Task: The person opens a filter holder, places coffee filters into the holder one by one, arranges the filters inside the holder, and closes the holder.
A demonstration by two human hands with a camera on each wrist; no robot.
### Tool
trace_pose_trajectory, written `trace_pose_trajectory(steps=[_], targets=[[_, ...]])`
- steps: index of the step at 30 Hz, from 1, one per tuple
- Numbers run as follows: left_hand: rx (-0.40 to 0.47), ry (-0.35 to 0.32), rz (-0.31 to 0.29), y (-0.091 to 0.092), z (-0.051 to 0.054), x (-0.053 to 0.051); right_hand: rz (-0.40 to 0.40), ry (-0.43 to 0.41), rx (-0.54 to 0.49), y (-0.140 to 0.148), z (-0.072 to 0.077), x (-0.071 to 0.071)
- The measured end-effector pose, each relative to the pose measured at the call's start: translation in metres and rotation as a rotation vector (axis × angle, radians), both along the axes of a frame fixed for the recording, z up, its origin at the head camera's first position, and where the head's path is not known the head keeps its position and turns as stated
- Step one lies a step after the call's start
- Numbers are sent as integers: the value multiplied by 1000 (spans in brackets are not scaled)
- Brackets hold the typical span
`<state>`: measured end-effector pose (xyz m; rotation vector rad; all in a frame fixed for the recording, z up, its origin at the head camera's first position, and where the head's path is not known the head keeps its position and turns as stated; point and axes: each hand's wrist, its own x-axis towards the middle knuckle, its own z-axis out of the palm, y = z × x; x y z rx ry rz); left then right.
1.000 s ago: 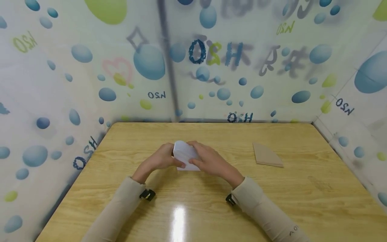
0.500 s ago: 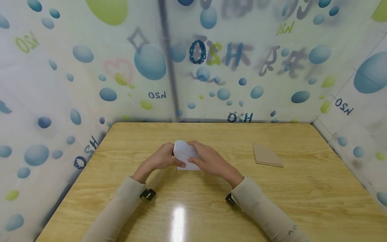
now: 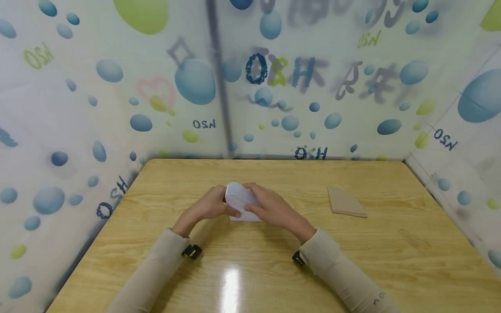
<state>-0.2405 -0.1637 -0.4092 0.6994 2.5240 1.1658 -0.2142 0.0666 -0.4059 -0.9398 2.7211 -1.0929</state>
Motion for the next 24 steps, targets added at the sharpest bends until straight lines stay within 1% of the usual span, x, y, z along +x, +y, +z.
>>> trace_pose_trajectory(steps=[4, 13, 19, 24], targets=[[6, -5, 9, 0, 0, 0, 2, 2, 7, 1, 1, -1], [20, -28, 17, 0, 0, 0, 7, -43, -19, 8, 6, -4], [26, -20, 15, 0, 0, 0, 11, -44, -19, 13, 9, -6], [20, -2, 13, 0, -1, -1, -3, -72, -25, 17, 13, -7]])
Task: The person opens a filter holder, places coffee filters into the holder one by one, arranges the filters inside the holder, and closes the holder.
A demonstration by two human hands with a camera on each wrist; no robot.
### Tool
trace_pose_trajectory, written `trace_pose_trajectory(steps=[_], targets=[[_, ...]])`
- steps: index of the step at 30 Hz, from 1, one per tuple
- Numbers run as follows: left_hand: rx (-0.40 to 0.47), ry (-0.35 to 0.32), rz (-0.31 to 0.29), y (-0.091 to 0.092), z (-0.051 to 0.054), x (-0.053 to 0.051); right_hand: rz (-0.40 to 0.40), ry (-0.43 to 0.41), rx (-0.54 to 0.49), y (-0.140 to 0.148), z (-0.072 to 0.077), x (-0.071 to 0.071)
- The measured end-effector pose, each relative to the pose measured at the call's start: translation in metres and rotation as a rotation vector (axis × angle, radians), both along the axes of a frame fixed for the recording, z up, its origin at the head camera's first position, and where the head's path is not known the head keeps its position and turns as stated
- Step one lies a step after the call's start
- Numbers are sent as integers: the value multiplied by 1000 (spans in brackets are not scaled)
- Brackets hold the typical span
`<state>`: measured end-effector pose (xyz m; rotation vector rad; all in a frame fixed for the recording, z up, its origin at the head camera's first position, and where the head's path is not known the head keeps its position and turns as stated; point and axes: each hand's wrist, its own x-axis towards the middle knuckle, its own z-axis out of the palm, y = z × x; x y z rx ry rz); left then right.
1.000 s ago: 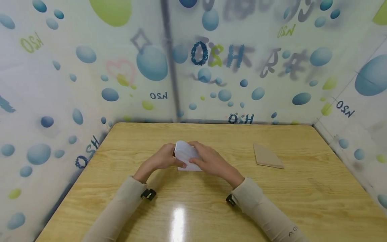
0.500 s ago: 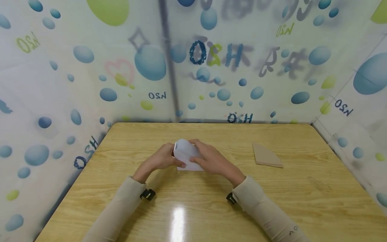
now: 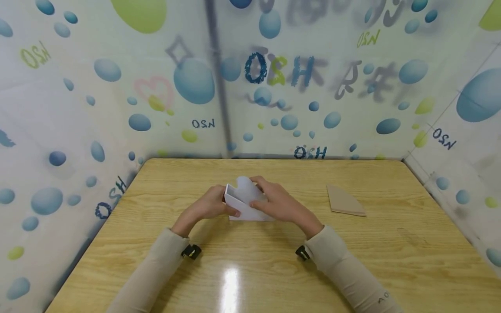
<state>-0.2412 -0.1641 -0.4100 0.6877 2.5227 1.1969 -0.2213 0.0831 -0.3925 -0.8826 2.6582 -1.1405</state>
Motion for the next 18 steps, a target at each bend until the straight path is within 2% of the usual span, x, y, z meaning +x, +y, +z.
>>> trace_pose_trajectory(steps=[18], targets=[[4, -16, 2, 2, 0, 1, 30, -34, -32, 16, 10, -3]])
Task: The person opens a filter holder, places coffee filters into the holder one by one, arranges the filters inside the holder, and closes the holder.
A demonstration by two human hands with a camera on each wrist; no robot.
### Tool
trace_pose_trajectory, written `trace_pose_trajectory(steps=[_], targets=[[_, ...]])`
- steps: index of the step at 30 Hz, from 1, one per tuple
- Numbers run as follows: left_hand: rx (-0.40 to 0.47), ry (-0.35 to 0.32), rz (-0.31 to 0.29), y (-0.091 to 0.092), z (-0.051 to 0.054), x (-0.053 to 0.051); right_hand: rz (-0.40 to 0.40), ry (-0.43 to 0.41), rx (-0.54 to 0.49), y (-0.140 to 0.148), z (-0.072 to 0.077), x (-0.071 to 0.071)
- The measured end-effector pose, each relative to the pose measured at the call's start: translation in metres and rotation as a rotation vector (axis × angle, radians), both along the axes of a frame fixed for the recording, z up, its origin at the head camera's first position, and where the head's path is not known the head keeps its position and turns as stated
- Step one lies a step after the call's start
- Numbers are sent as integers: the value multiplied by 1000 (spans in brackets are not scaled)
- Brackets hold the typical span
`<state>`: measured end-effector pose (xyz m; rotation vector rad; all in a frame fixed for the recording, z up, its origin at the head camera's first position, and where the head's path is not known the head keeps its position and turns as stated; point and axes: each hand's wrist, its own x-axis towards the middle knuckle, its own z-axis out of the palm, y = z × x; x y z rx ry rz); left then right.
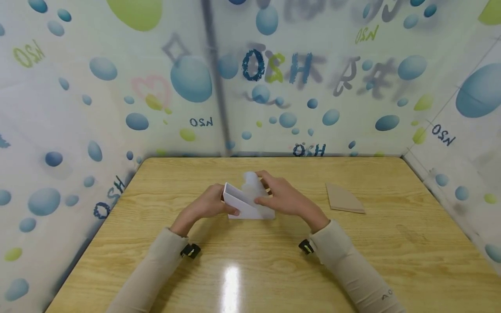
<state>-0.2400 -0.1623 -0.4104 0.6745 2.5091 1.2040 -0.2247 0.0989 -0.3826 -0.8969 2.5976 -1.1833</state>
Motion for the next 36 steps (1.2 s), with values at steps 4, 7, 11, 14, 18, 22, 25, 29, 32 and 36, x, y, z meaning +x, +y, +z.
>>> trace_pose_trajectory(steps=[4, 7, 11, 14, 18, 22, 25, 29, 32, 36], targets=[[-1, 1, 4, 0, 0, 0, 11, -14, -7, 2, 3, 0], [-5, -6, 9, 0, 0, 0, 18, -19, 4, 2, 3, -1], [-11, -1, 9, 0, 0, 0, 14, -15, 15, 5, 5, -2], [-18, 7, 8, 0, 0, -1, 13, -13, 12, 7, 6, -3], [-26, 14, 8, 0, -1, -1, 24, -6, 5, 10, 7, -3], [-25, 18, 7, 0, 0, -1, 33, -3, 4, 13, 9, -3], [-21, 20, 9, 0, 0, 0, 34, -7, 8, 14, 10, -3], [-18, 15, 11, 0, 0, 0, 32, -14, 13, 16, 11, -3], [-19, 10, 13, 0, 0, 1, 31, -15, 16, 18, 13, -3], [-25, 13, 14, 1, 1, 1, 31, -8, 21, 20, 15, -3]])
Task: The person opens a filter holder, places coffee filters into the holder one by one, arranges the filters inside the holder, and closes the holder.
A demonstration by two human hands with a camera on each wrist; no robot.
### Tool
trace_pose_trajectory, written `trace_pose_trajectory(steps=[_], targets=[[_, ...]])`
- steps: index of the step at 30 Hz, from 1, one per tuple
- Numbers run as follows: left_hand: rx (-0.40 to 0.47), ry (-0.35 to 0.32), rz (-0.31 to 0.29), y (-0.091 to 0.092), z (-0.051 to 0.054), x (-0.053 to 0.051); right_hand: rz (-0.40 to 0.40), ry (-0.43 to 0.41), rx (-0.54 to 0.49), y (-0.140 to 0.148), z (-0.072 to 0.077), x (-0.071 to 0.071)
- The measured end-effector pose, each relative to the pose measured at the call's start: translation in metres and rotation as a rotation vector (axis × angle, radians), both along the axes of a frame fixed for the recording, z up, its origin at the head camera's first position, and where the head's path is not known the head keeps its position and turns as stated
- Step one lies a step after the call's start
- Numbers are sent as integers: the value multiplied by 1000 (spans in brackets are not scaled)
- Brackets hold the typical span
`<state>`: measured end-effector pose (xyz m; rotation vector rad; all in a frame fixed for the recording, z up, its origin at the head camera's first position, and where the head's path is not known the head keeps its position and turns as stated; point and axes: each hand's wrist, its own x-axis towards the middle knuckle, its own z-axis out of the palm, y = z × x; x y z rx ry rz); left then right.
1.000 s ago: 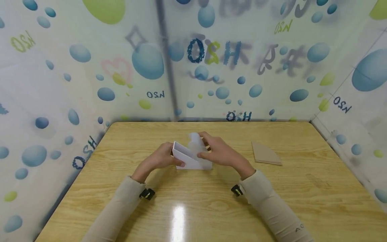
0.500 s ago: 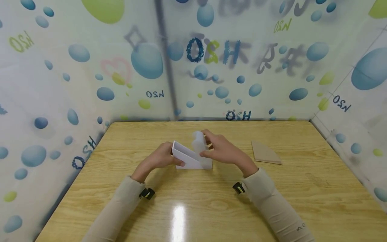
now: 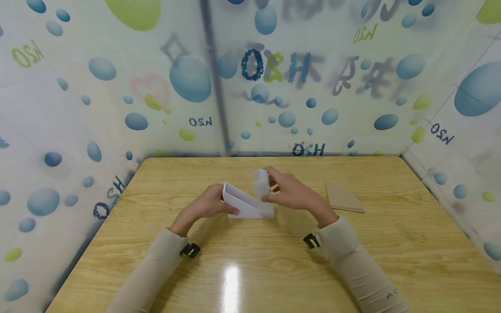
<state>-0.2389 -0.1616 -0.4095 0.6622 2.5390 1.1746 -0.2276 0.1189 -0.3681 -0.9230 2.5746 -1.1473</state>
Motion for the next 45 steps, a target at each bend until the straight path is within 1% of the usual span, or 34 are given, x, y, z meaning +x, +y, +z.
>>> trace_pose_trajectory(steps=[10, 18, 23, 30, 39, 45], targets=[[-13, 14, -1, 0, -1, -1, -11, -3, 20, 6, 4, 1], [-13, 15, 7, 0, -1, -1, -6, -5, 20, 10, 4, -1], [-8, 27, -9, -1, -2, -2, -13, -23, 25, 12, 5, -2], [-9, 34, -11, -1, -2, -3, -18, -29, 38, 16, 7, -3], [-7, 8, -3, -1, -2, 0, -27, -35, 54, 20, 11, -2], [-6, 11, 5, 0, 0, 0, -24, -34, 57, 24, 13, -1]])
